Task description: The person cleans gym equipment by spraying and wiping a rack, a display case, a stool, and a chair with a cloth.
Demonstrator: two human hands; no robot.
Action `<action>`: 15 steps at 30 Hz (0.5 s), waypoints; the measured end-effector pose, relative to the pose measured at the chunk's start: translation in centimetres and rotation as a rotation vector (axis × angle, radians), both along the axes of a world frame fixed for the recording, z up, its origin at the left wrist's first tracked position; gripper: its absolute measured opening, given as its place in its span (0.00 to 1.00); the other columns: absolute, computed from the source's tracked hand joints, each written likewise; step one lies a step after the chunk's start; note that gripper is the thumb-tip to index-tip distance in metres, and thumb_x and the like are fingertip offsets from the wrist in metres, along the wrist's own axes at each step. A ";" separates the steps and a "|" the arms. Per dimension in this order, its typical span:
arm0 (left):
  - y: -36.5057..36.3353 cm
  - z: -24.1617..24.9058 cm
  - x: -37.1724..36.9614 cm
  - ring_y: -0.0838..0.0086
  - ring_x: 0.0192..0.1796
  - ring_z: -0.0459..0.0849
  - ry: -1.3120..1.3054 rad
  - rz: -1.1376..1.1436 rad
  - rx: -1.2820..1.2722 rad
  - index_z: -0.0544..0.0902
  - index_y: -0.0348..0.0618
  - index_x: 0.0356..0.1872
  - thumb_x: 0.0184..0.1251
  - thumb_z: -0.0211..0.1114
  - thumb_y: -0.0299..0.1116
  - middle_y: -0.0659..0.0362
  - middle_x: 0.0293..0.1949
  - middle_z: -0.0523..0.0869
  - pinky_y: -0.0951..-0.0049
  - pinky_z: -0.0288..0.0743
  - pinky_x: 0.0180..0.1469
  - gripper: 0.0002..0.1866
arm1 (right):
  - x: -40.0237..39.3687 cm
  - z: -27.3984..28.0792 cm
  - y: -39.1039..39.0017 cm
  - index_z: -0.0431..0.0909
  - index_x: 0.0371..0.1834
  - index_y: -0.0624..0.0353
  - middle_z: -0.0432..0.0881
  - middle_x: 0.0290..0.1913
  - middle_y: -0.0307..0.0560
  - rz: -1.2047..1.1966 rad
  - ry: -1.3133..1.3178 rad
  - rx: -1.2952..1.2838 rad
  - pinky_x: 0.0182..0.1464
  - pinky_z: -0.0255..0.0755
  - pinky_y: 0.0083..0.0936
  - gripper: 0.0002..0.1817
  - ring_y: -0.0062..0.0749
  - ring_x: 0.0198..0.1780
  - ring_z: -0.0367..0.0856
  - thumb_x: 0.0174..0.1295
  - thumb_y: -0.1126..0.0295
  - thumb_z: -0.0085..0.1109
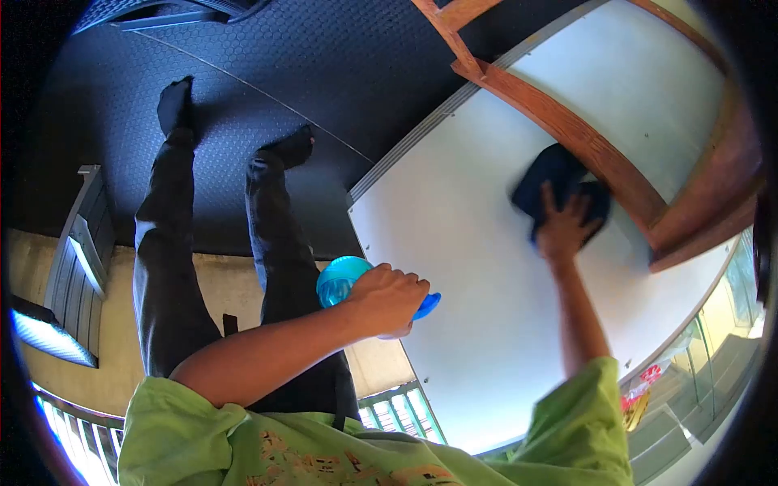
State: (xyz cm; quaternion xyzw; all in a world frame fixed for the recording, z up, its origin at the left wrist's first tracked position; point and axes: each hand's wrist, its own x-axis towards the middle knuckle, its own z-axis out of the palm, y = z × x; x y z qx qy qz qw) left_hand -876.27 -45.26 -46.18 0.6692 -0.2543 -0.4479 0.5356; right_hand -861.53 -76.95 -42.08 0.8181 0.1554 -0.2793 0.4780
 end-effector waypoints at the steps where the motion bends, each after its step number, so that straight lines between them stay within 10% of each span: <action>1: 0.2 -0.2 -0.1 0.59 0.37 0.87 0.007 0.006 -0.002 0.79 0.38 0.40 0.48 0.68 0.33 0.51 0.36 0.85 0.60 0.78 0.46 0.17 | -1.9 -3.1 -0.3 0.65 0.72 0.38 0.55 0.75 0.66 -0.021 0.077 0.029 0.69 0.39 0.74 0.31 0.62 0.76 0.50 0.62 0.59 0.48; 6: 2.6 -2.1 -0.3 0.58 0.39 0.87 0.035 0.052 0.074 0.79 0.38 0.40 0.48 0.68 0.34 0.51 0.36 0.85 0.61 0.77 0.46 0.17 | -29.0 -2.6 5.0 0.68 0.70 0.50 0.51 0.79 0.52 -0.136 0.595 0.269 0.71 0.34 0.71 0.35 0.49 0.79 0.45 0.61 0.46 0.51; 10: 2.6 -2.4 0.1 0.60 0.41 0.86 0.052 0.018 0.121 0.79 0.40 0.40 0.49 0.68 0.33 0.51 0.37 0.85 0.61 0.77 0.45 0.16 | -25.6 7.2 5.4 0.84 0.52 0.45 0.58 0.75 0.54 -0.415 0.792 0.218 0.72 0.32 0.70 0.27 0.54 0.75 0.52 0.54 0.43 0.58; 15: -0.2 -1.6 -0.1 0.60 0.39 0.87 0.009 0.189 0.047 0.79 0.39 0.40 0.47 0.68 0.31 0.52 0.36 0.85 0.63 0.76 0.43 0.17 | -2.1 2.4 2.7 0.73 0.65 0.57 0.54 0.75 0.64 -0.039 0.053 0.012 0.67 0.37 0.78 0.37 0.59 0.77 0.47 0.58 0.43 0.52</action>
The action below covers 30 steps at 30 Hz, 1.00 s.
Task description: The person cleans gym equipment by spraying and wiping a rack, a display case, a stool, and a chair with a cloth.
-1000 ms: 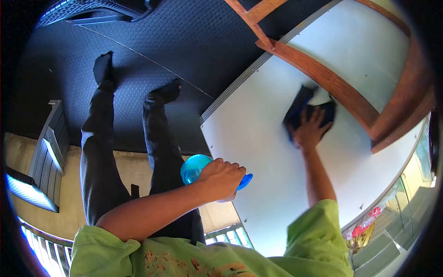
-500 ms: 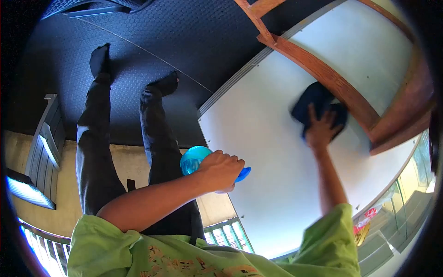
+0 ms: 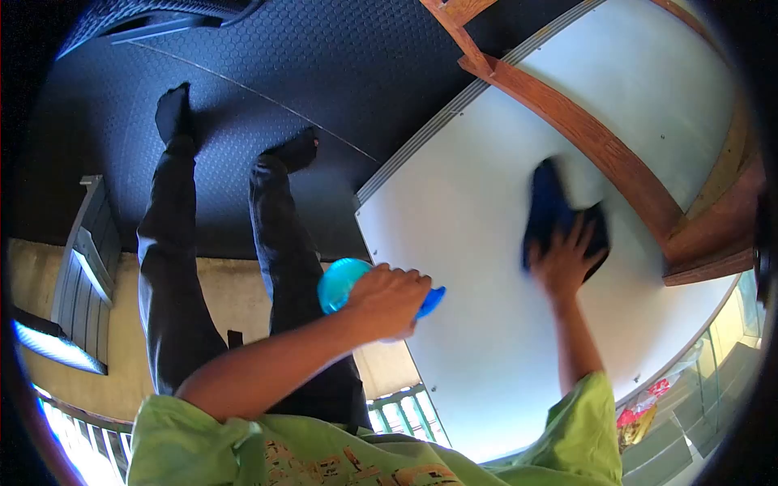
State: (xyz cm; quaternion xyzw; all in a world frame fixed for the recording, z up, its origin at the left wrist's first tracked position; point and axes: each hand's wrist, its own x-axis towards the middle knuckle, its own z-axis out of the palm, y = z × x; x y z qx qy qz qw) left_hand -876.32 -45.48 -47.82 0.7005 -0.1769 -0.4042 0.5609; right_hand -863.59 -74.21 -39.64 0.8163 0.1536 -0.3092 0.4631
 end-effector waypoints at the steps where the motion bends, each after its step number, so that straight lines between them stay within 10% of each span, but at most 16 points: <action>1: -0.4 0.0 -0.2 0.60 0.37 0.87 -0.020 0.081 -0.023 0.79 0.38 0.39 0.46 0.68 0.30 0.52 0.35 0.85 0.64 0.76 0.42 0.17 | 2.3 -3.0 0.0 0.62 0.73 0.54 0.53 0.77 0.62 -0.037 -0.073 -0.121 0.67 0.39 0.78 0.42 0.58 0.78 0.46 0.60 0.40 0.50; 6: -1.1 -1.0 1.9 0.59 0.45 0.85 0.135 -0.052 -0.017 0.76 0.38 0.47 0.50 0.70 0.35 0.51 0.42 0.84 0.59 0.76 0.49 0.23 | -9.4 -14.6 0.8 0.61 0.74 0.52 0.53 0.75 0.66 -0.057 0.176 -0.009 0.70 0.35 0.72 0.43 0.56 0.78 0.44 0.57 0.41 0.52; 10: -0.1 -2.1 2.4 0.60 0.44 0.86 0.109 0.016 0.040 0.77 0.39 0.44 0.49 0.69 0.35 0.52 0.40 0.84 0.61 0.75 0.49 0.20 | -23.5 -8.1 7.2 0.60 0.73 0.57 0.56 0.74 0.63 -0.421 0.628 0.209 0.73 0.35 0.63 0.43 0.56 0.77 0.47 0.57 0.44 0.54; 13: 0.6 -2.7 2.9 0.60 0.44 0.86 0.141 -0.055 0.028 0.77 0.39 0.45 0.49 0.69 0.35 0.52 0.41 0.84 0.62 0.75 0.49 0.21 | -15.8 -5.3 5.6 0.60 0.73 0.60 0.59 0.73 0.61 -0.641 0.665 0.171 0.76 0.36 0.57 0.43 0.56 0.76 0.50 0.57 0.46 0.56; 16: -0.1 -3.8 2.1 0.60 0.44 0.86 0.143 -0.056 0.013 0.77 0.38 0.47 0.49 0.71 0.35 0.51 0.42 0.85 0.61 0.77 0.47 0.24 | -3.6 -8.5 -1.0 0.72 0.65 0.58 0.59 0.73 0.61 -0.002 0.168 0.056 0.68 0.38 0.77 0.37 0.57 0.76 0.50 0.58 0.44 0.52; 18: -0.6 -5.0 1.8 0.61 0.42 0.87 0.151 -0.057 0.004 0.77 0.38 0.48 0.50 0.72 0.35 0.50 0.42 0.85 0.61 0.78 0.46 0.24 | 3.8 -13.7 -1.1 0.72 0.66 0.54 0.58 0.75 0.60 0.012 0.018 -0.093 0.67 0.38 0.77 0.36 0.54 0.78 0.46 0.60 0.42 0.50; 23: -0.9 -7.5 0.8 0.62 0.41 0.87 0.159 -0.063 0.057 0.77 0.38 0.46 0.47 0.72 0.36 0.52 0.40 0.85 0.62 0.78 0.45 0.24 | -7.3 -22.9 0.5 0.62 0.74 0.53 0.51 0.77 0.62 -0.120 0.344 -0.010 0.69 0.39 0.73 0.44 0.57 0.79 0.42 0.55 0.41 0.53; 26: -0.9 -8.0 0.3 0.62 0.41 0.87 0.118 -0.022 0.090 0.78 0.38 0.44 0.46 0.72 0.35 0.53 0.39 0.85 0.62 0.77 0.44 0.22 | -20.9 -18.7 4.5 0.63 0.73 0.51 0.54 0.76 0.55 -0.267 0.633 0.180 0.72 0.39 0.65 0.39 0.50 0.78 0.47 0.59 0.45 0.52; 28: -0.8 -7.9 0.2 0.63 0.41 0.87 0.091 0.023 0.096 0.78 0.39 0.42 0.46 0.72 0.35 0.53 0.38 0.85 0.62 0.77 0.44 0.21 | -21.0 -13.3 7.7 0.62 0.73 0.49 0.58 0.75 0.52 -0.635 0.769 0.164 0.74 0.40 0.60 0.37 0.46 0.77 0.52 0.61 0.48 0.52; 30: -0.4 -7.6 0.8 0.63 0.42 0.86 0.151 -0.057 0.103 0.78 0.39 0.43 0.46 0.72 0.35 0.53 0.38 0.85 0.63 0.77 0.45 0.22 | -17.4 -9.6 4.7 0.67 0.69 0.53 0.61 0.73 0.58 -0.468 0.763 0.120 0.73 0.41 0.61 0.36 0.49 0.76 0.54 0.58 0.50 0.55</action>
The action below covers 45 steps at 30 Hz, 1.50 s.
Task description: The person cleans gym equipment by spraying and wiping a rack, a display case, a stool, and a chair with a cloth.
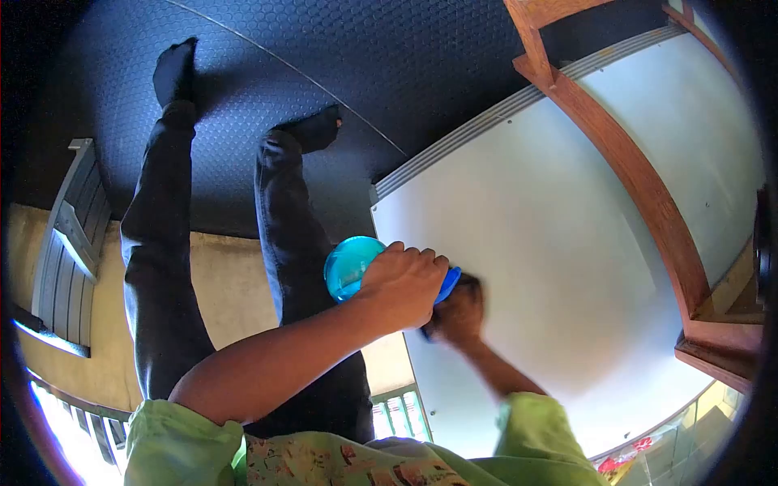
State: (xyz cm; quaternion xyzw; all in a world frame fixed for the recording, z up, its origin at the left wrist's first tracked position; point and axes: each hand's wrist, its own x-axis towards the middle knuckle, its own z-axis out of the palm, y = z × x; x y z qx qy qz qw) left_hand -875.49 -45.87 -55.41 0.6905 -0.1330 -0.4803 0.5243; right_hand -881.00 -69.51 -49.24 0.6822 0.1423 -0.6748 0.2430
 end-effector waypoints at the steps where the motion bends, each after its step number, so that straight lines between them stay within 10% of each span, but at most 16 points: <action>1: -0.1 -0.1 0.2 0.63 0.42 0.86 -0.001 0.000 -0.003 0.78 0.39 0.43 0.46 0.72 0.35 0.53 0.38 0.85 0.63 0.77 0.45 0.22 | 4.6 -0.2 -1.2 0.70 0.67 0.55 0.62 0.72 0.61 0.034 0.030 -0.194 0.73 0.41 0.62 0.35 0.50 0.75 0.54 0.57 0.50 0.56; 3: -0.6 -0.2 0.0 0.63 0.42 0.86 0.017 -0.029 -0.032 0.78 0.39 0.43 0.46 0.71 0.35 0.52 0.39 0.85 0.63 0.77 0.45 0.22 | 11.1 -0.9 -6.8 0.76 0.60 0.62 0.62 0.72 0.64 0.425 -0.601 0.159 0.70 0.43 0.71 0.32 0.58 0.75 0.53 0.58 0.49 0.55; 6: -1.8 -1.2 -1.0 0.62 0.41 0.86 -0.009 -0.020 -0.027 0.77 0.39 0.42 0.47 0.71 0.35 0.52 0.38 0.84 0.61 0.77 0.44 0.21 | 20.1 -7.3 -5.6 0.68 0.70 0.53 0.58 0.75 0.62 0.499 -0.664 -0.143 0.68 0.35 0.77 0.37 0.55 0.78 0.47 0.61 0.43 0.50; 14: -0.6 -5.3 -1.2 0.62 0.43 0.85 0.078 0.039 0.078 0.76 0.40 0.44 0.49 0.70 0.35 0.52 0.40 0.83 0.60 0.75 0.46 0.21 | -4.5 -13.7 0.3 0.60 0.74 0.51 0.57 0.76 0.55 0.134 -0.090 0.125 0.73 0.39 0.61 0.37 0.49 0.78 0.48 0.63 0.48 0.48; 18: -2.6 -4.5 -1.8 0.61 0.45 0.85 0.062 0.016 0.023 0.76 0.41 0.45 0.51 0.69 0.35 0.53 0.41 0.83 0.60 0.75 0.48 0.20 | 2.9 -12.6 -4.0 0.70 0.67 0.54 0.64 0.71 0.61 -0.285 -0.105 -0.040 0.74 0.44 0.55 0.34 0.49 0.75 0.56 0.57 0.52 0.54; 20: -2.9 -4.3 -2.1 0.61 0.45 0.85 0.048 0.001 0.004 0.76 0.41 0.46 0.51 0.69 0.35 0.53 0.41 0.83 0.60 0.75 0.48 0.20 | 11.6 -13.5 -7.7 0.78 0.59 0.57 0.61 0.73 0.63 0.380 -0.494 0.222 0.71 0.40 0.68 0.30 0.56 0.75 0.53 0.57 0.51 0.52; 24: -2.5 -5.3 -1.3 0.60 0.43 0.85 0.044 -0.067 -0.003 0.76 0.40 0.46 0.52 0.69 0.34 0.52 0.40 0.84 0.59 0.76 0.48 0.20 | 23.2 -19.2 -5.9 0.64 0.73 0.49 0.49 0.79 0.56 0.494 -0.490 -0.117 0.71 0.33 0.71 0.36 0.50 0.80 0.39 0.65 0.43 0.42; 29: -0.8 -7.6 -1.7 0.60 0.43 0.85 0.040 0.004 0.052 0.76 0.41 0.45 0.51 0.69 0.34 0.51 0.39 0.84 0.60 0.76 0.47 0.20 | 10.8 -28.0 -4.0 0.66 0.72 0.48 0.46 0.79 0.58 0.469 -0.438 -0.073 0.69 0.30 0.75 0.36 0.55 0.80 0.35 0.66 0.40 0.39; 35: 2.8 -6.8 -2.9 0.59 0.46 0.84 0.023 0.072 0.123 0.75 0.41 0.46 0.50 0.69 0.35 0.51 0.42 0.83 0.58 0.75 0.49 0.22 | -13.0 -25.7 -1.4 0.72 0.68 0.45 0.46 0.79 0.56 0.368 -0.168 0.188 0.70 0.29 0.76 0.31 0.53 0.80 0.38 0.67 0.44 0.41; 37: 3.9 -6.0 -3.3 0.59 0.48 0.84 0.085 0.001 0.123 0.74 0.41 0.48 0.50 0.69 0.36 0.51 0.43 0.83 0.58 0.74 0.50 0.23 | -21.0 -25.8 -2.4 0.71 0.69 0.46 0.52 0.78 0.55 0.169 -0.283 0.192 0.75 0.31 0.62 0.31 0.54 0.79 0.42 0.67 0.44 0.41; 40: 5.6 -4.7 -3.9 0.58 0.53 0.82 0.069 -0.020 0.121 0.74 0.44 0.52 0.52 0.68 0.36 0.51 0.48 0.83 0.57 0.71 0.55 0.24 | -14.0 -19.5 4.2 0.76 0.62 0.51 0.80 0.60 0.54 -0.336 0.221 0.095 0.68 0.65 0.42 0.25 0.51 0.64 0.75 0.67 0.55 0.43; 42: 6.8 -3.6 -4.2 0.58 0.54 0.81 0.057 -0.047 0.126 0.74 0.45 0.53 0.53 0.68 0.36 0.51 0.49 0.82 0.57 0.70 0.56 0.25 | -19.1 -20.6 3.1 0.80 0.53 0.56 0.82 0.55 0.56 -0.743 0.313 0.405 0.57 0.75 0.40 0.19 0.51 0.57 0.81 0.67 0.61 0.45; 45: 9.3 -1.6 -2.9 0.57 0.58 0.79 0.109 -0.128 0.144 0.74 0.47 0.56 0.54 0.67 0.36 0.52 0.53 0.81 0.56 0.69 0.59 0.26 | -13.5 -14.9 5.3 0.83 0.39 0.61 0.85 0.42 0.58 -1.530 0.159 0.095 0.50 0.76 0.38 0.14 0.49 0.45 0.84 0.66 0.67 0.46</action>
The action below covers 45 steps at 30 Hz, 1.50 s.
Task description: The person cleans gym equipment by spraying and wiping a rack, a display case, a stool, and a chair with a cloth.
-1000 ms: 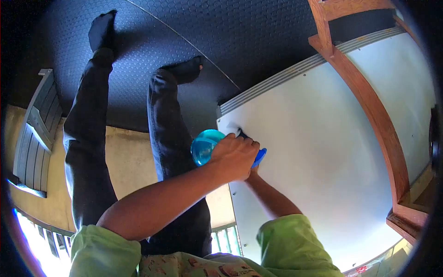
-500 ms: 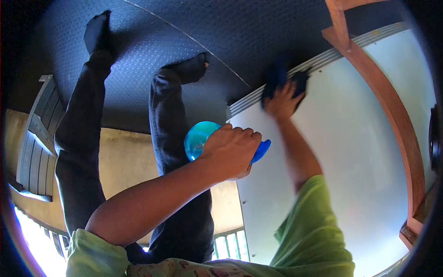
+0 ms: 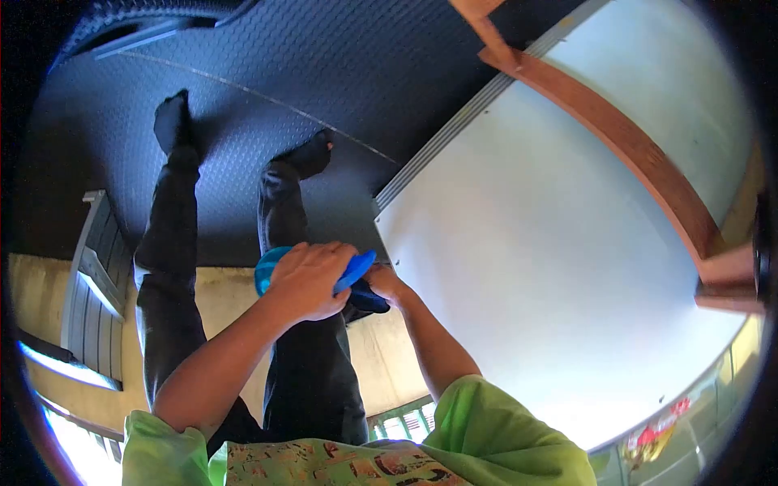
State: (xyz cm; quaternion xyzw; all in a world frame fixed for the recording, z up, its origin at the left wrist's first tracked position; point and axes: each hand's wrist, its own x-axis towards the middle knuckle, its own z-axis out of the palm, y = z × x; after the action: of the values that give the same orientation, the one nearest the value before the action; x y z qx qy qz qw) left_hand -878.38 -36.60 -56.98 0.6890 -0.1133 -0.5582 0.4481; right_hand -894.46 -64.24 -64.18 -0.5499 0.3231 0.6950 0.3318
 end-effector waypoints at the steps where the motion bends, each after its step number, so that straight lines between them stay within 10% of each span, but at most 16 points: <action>1: 1.0 0.7 -0.4 0.57 0.58 0.79 0.003 0.055 -0.005 0.74 0.48 0.57 0.54 0.66 0.36 0.52 0.54 0.81 0.56 0.68 0.60 0.26 | 1.1 1.1 0.8 0.82 0.38 0.60 0.85 0.38 0.54 -0.084 -0.037 -0.037 0.47 0.76 0.35 0.12 0.43 0.40 0.83 0.65 0.67 0.49; 5: 6.5 5.0 0.0 0.56 0.60 0.77 -0.061 0.151 0.021 0.73 0.50 0.59 0.55 0.65 0.36 0.53 0.56 0.80 0.55 0.67 0.62 0.27 | 10.1 9.8 7.5 0.79 0.39 0.55 0.82 0.35 0.36 -0.622 -0.012 -0.082 0.38 0.75 0.19 0.07 0.20 0.35 0.81 0.57 0.72 0.63; 13: 19.1 17.2 3.6 0.51 0.52 0.81 -0.219 0.276 0.076 0.74 0.49 0.58 0.54 0.65 0.39 0.49 0.50 0.83 0.59 0.73 0.54 0.27 | 14.8 24.8 17.2 0.74 0.51 0.56 0.82 0.44 0.42 -1.126 -0.299 0.149 0.48 0.78 0.25 0.17 0.26 0.43 0.83 0.57 0.76 0.58; 15: 22.1 19.5 4.1 0.52 0.49 0.83 -0.177 0.337 0.058 0.75 0.49 0.57 0.55 0.67 0.39 0.49 0.47 0.84 0.59 0.75 0.53 0.27 | 16.8 30.7 19.1 0.68 0.64 0.59 0.79 0.55 0.48 -1.374 -0.253 0.534 0.57 0.76 0.31 0.28 0.32 0.53 0.81 0.57 0.75 0.57; 20: 27.1 30.8 9.8 0.60 0.51 0.84 -0.237 0.388 -0.072 0.77 0.48 0.56 0.56 0.68 0.36 0.51 0.49 0.84 0.65 0.74 0.54 0.24 | 21.1 40.8 22.9 0.59 0.72 0.60 0.75 0.63 0.53 -1.295 -0.505 0.646 0.62 0.73 0.37 0.37 0.39 0.58 0.79 0.57 0.74 0.59; 33: 26.8 39.8 15.9 0.69 0.46 0.82 -0.392 0.362 -0.138 0.76 0.44 0.56 0.60 0.67 0.34 0.53 0.45 0.83 0.69 0.73 0.51 0.21 | 24.4 44.5 22.5 0.72 0.61 0.67 0.81 0.56 0.57 -1.587 -1.056 0.633 0.62 0.72 0.42 0.29 0.48 0.55 0.81 0.56 0.64 0.57; 45: 29.3 40.8 19.6 0.72 0.43 0.81 -0.499 0.668 -0.164 0.76 0.42 0.55 0.61 0.67 0.34 0.54 0.44 0.82 0.69 0.74 0.49 0.21 | 36.9 46.6 25.8 0.69 0.64 0.65 0.79 0.58 0.55 -1.428 -0.907 0.855 0.66 0.69 0.42 0.28 0.47 0.58 0.79 0.59 0.68 0.59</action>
State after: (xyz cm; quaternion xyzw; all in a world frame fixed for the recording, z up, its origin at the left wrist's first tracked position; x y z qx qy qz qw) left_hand -858.76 -7.29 -16.23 0.7639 -0.0330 -0.1878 0.6165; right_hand -857.55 -38.42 -17.59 -0.2718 0.1412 0.1072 0.9459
